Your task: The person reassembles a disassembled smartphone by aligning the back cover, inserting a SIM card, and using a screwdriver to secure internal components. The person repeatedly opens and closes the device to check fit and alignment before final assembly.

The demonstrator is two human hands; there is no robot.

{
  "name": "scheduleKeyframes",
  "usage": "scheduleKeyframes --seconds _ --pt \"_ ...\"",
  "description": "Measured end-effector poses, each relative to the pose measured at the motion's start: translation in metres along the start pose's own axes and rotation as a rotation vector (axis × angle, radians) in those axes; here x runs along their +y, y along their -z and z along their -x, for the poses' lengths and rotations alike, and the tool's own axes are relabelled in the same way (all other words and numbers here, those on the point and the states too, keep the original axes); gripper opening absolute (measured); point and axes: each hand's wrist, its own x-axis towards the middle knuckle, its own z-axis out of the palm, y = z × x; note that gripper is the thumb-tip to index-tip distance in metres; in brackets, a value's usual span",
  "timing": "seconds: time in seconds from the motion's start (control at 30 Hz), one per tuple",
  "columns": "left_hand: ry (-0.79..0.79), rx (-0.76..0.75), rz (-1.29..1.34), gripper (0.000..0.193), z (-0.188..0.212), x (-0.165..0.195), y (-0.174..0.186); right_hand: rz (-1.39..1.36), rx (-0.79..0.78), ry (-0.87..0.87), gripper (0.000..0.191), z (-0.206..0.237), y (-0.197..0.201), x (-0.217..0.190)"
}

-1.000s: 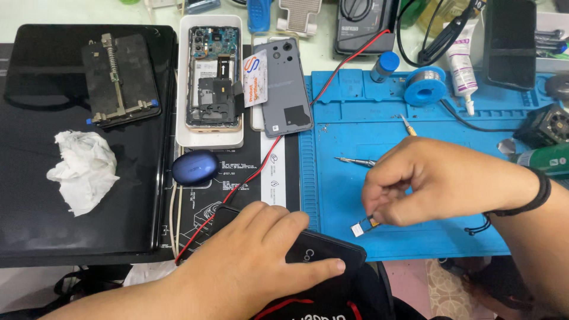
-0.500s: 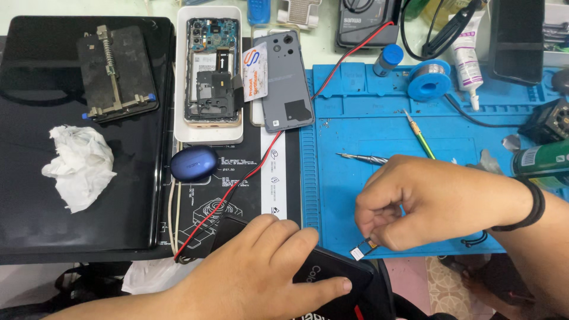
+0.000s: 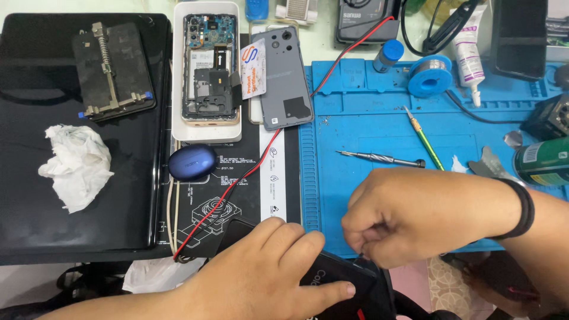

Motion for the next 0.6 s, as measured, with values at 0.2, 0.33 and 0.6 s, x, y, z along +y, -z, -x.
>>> scheduleKeyframes --seconds 0.2,0.33,0.6 --pt "0.073 0.121 0.02 0.041 -0.002 0.0 0.003 0.059 0.201 0.008 0.008 0.007 -0.022 -0.003" --pt "0.102 0.189 -0.037 0.044 0.003 -0.006 0.012 -0.118 0.576 0.091 0.014 0.013 -0.042 0.003" --pt "0.14 0.199 -0.024 0.045 0.006 -0.012 0.011 -0.148 0.862 0.124 0.025 0.016 -0.09 0.017"
